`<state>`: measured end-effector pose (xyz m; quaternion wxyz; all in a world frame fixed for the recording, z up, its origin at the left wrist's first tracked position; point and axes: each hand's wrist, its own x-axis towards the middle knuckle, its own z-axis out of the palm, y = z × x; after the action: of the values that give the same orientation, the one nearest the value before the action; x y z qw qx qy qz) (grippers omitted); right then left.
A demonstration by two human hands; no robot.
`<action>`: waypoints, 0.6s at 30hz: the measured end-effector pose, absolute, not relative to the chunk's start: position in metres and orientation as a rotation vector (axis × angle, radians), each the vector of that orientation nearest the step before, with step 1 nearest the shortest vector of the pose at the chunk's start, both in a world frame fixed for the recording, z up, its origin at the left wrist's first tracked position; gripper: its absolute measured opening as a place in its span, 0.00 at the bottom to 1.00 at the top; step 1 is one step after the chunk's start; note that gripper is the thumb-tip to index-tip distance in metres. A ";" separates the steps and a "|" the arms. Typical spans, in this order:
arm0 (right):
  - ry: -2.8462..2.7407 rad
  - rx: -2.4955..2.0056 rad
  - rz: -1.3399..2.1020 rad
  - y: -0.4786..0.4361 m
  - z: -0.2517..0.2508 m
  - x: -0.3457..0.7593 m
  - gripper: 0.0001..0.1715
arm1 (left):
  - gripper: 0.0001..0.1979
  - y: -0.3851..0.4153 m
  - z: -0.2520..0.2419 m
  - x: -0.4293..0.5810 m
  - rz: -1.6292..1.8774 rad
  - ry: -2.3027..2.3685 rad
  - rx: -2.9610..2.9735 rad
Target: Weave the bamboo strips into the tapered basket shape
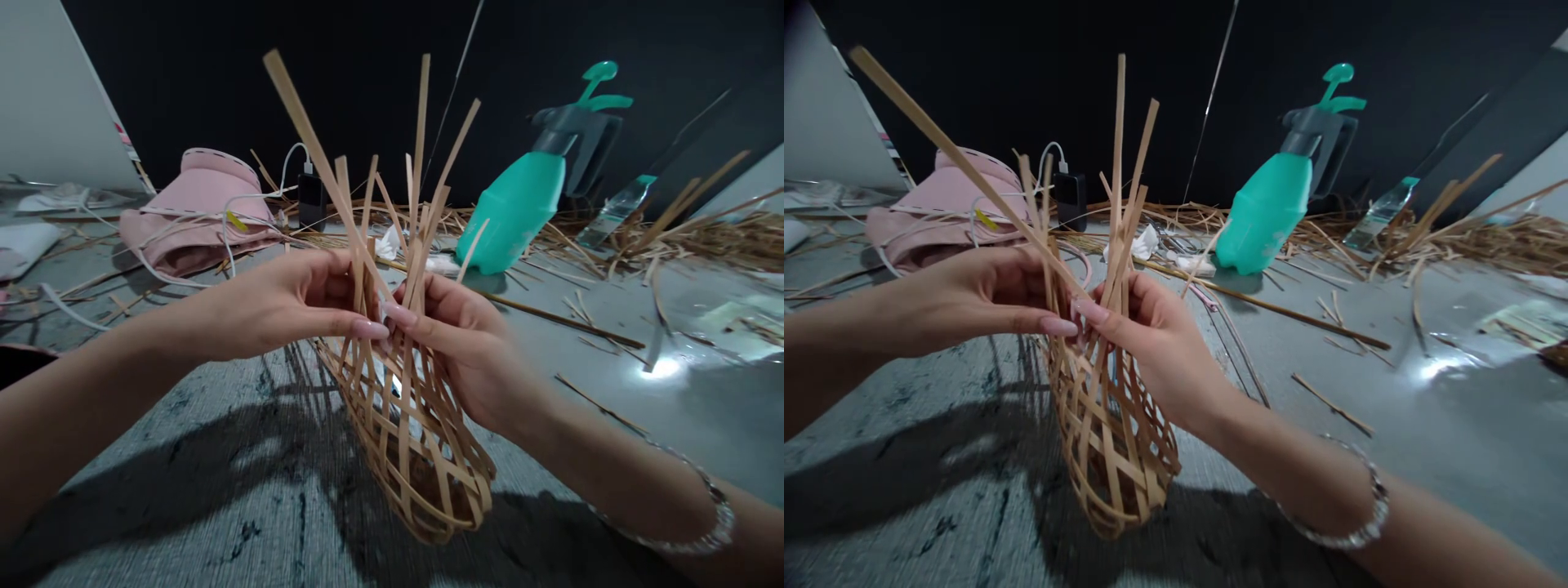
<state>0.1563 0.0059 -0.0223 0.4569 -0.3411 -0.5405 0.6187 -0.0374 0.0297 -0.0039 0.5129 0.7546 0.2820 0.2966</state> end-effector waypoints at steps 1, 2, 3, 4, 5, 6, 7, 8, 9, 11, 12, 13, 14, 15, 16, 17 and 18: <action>-1.332 -0.839 1.532 0.006 -0.022 0.156 0.09 | 0.10 0.030 -0.004 -0.039 0.692 0.665 1.811; -1.335 -0.834 1.541 0.006 -0.022 0.156 0.08 | 0.12 0.030 -0.004 -0.040 0.678 0.649 1.804; -1.338 -0.824 1.550 0.006 -0.022 0.156 0.08 | 0.14 0.030 -0.004 -0.042 0.666 0.634 1.798; -1.340 -0.812 1.558 0.007 -0.022 0.156 0.08 | 0.15 0.031 -0.004 -0.043 0.657 0.617 1.791; -1.341 -0.801 1.565 0.007 -0.021 0.156 0.07 | 0.16 0.031 -0.004 -0.044 0.650 0.600 1.779; -1.340 -0.791 1.570 0.007 -0.021 0.156 0.08 | 0.17 0.031 -0.003 -0.045 0.643 0.584 1.767; -1.338 -0.784 1.571 0.007 -0.021 0.156 0.08 | 0.18 0.031 -0.003 -0.046 0.634 0.579 1.757; -1.336 -0.783 1.572 0.007 -0.021 0.156 0.08 | 0.19 0.031 -0.002 -0.047 0.627 0.583 1.749; -1.336 -0.784 1.573 0.007 -0.021 0.155 0.09 | 0.19 0.030 -0.002 -0.048 0.627 0.594 1.743; -1.334 -0.785 1.575 0.006 -0.021 0.155 0.09 | 0.20 0.030 -0.001 -0.048 0.640 0.625 1.743; -1.329 -0.784 1.573 0.006 -0.021 0.155 0.08 | 0.19 0.030 -0.001 -0.048 0.649 0.636 1.749; -1.325 -0.783 1.570 0.006 -0.021 0.155 0.08 | 0.18 0.030 -0.001 -0.048 0.659 0.641 1.755; -1.321 -0.780 1.566 0.006 -0.022 0.156 0.07 | 0.17 0.031 -0.001 -0.047 0.670 0.637 1.762; -1.318 -0.777 1.564 0.006 -0.023 0.156 0.07 | 0.16 0.031 -0.002 -0.046 0.680 0.630 1.771; -1.316 -0.777 1.562 0.007 -0.023 0.157 0.07 | 0.15 0.031 -0.003 -0.044 0.690 0.624 1.777; -1.314 -0.778 1.561 0.007 -0.024 0.157 0.07 | 0.14 0.031 -0.004 -0.042 0.698 0.614 1.778; -1.311 -0.780 1.560 0.008 -0.025 0.157 0.08 | 0.13 0.030 -0.005 -0.040 0.711 0.600 1.771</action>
<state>0.1575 0.0079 -0.0250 0.4616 -0.3171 -0.5332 0.6341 -0.0396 0.0305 -0.0052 0.5402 0.7450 0.2526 0.2990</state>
